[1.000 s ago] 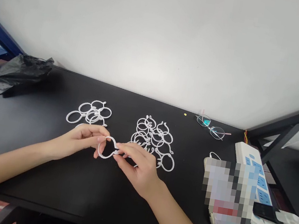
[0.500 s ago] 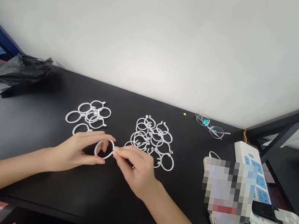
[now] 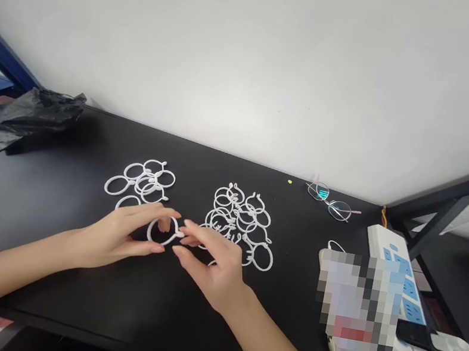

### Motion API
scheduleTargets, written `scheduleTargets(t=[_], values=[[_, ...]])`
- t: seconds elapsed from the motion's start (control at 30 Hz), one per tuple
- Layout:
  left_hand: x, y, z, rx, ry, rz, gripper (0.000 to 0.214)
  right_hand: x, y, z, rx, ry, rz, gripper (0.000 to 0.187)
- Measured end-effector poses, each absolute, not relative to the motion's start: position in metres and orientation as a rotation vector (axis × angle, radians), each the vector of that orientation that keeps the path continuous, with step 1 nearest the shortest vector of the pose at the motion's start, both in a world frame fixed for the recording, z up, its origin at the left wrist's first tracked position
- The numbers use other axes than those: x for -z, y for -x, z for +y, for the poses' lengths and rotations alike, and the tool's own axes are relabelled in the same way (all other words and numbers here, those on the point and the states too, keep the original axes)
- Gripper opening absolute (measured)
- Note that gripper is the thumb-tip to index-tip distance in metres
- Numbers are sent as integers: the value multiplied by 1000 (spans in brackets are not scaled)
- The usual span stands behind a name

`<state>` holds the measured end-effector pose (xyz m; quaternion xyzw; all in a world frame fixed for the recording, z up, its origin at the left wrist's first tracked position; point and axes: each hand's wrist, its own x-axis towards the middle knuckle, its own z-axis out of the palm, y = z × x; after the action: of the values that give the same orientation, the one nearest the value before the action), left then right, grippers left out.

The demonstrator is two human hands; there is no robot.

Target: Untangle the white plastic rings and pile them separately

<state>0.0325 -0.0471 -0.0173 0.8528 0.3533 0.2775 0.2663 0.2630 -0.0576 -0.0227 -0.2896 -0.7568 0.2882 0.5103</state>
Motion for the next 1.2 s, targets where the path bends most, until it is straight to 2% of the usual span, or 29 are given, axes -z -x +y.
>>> scheduleTargets(t=[0.1,0.2,0.4,0.53,0.97,1.1,1.2], values=[[12,-14,-32,-794,-2392,1278,43,25,-267,-57,-767,731,-1777,51],[6,12,-11,-745,-2495,1616,45,26,-269,-57,-761,747,-1741,44],[15,34,4,-430,-2616,1899,45,20,-268,-56,-703,777,-1753,32],[26,29,1,-291,-2705,1916,47,18,-267,-56,-690,782,-1751,28],[28,30,1,-296,-2607,1913,51,17,-268,-55,-614,792,-1754,28],[22,24,-1,-451,-2628,1889,48,18,-268,-53,-542,822,-1773,26],[16,15,-5,-679,-2648,1746,37,24,-268,-49,-403,895,-1844,21]])
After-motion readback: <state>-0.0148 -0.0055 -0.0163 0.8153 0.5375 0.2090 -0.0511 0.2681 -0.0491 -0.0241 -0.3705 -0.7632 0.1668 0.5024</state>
